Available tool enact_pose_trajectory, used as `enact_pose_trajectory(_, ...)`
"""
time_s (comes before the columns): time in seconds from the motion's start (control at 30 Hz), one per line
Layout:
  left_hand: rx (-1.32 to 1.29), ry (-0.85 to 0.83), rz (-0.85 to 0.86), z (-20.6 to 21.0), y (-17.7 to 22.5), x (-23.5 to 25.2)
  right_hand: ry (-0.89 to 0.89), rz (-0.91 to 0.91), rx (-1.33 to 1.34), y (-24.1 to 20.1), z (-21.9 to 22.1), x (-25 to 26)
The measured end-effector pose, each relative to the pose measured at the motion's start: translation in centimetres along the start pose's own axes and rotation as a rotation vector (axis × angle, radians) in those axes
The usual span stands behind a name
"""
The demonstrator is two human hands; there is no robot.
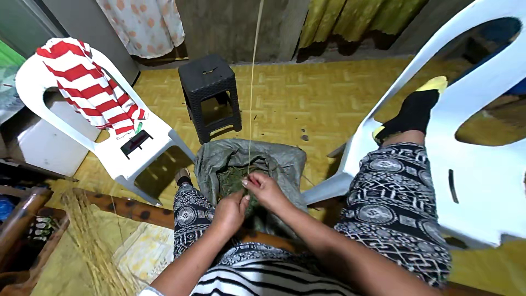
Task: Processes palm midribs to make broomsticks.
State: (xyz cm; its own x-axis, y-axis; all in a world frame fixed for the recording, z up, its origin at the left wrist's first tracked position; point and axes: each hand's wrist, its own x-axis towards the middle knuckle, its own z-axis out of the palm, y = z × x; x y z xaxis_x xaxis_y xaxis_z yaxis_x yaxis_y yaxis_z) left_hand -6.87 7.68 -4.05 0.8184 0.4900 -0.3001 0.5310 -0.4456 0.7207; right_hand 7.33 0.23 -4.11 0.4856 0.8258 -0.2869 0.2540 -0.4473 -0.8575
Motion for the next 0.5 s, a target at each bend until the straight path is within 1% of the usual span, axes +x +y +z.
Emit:
enact_pose_trajectory(0.03, 0.077, 0.001, 0.043, -0.2, 0.1, -0.3, -0.011, -0.009, -0.096, 0.1, -0.5, 0.0)
enact_pose_trajectory(0.07, 0.138, 0.051, 0.122, -0.3, 0.2, -0.7, -0.027, -0.022, -0.218, 0.4, -1.0, 0.0)
enact_pose_trajectory(0.17, 0.254, 0.379, 0.521, 0.0, 0.1, -1.7, -0.098, -0.076, -0.566, 1.6, -1.7, -0.1)
enact_pose_trajectory(0.2, 0.285, 0.442, 0.617, 0.1, 0.0, -1.6, -0.107, -0.113, -0.63, 2.4, -1.5, -0.1)
enact_pose_trajectory(0.23, 0.319, 0.466, 0.657, 0.1, 0.1, -1.4, -0.113, -0.146, -0.672, 3.0, -1.4, -0.1)
enact_pose_trajectory(0.27, 0.354, 0.455, 0.634, 0.1, 0.2, -1.3, -0.124, -0.174, -0.7, 3.5, -1.3, -0.1)
enact_pose_trajectory(0.3, 0.389, 0.406, 0.551, 0.3, 0.2, -1.2, -0.14, -0.199, -0.714, 4.0, -1.2, -0.1)
enact_pose_trajectory(0.33, 0.426, 0.327, 0.418, 0.3, 0.2, -1.0, -0.152, -0.228, -0.724, 4.4, -1.1, -0.2)
enact_pose_trajectory(0.43, 0.475, 0.008, -0.009, 0.0, 0.3, 0.0, -0.16, -0.297, -0.753, 5.3, -1.3, -0.1)
enact_pose_trajectory(0.47, 0.448, -0.105, -0.102, -0.1, 0.3, 0.3, -0.157, -0.312, -0.764, 5.7, -1.4, -0.1)
enact_pose_trajectory(0.5, 0.409, -0.175, -0.15, 0.0, -0.1, 0.6, -0.146, -0.323, -0.764, 6.1, -1.6, 0.0)
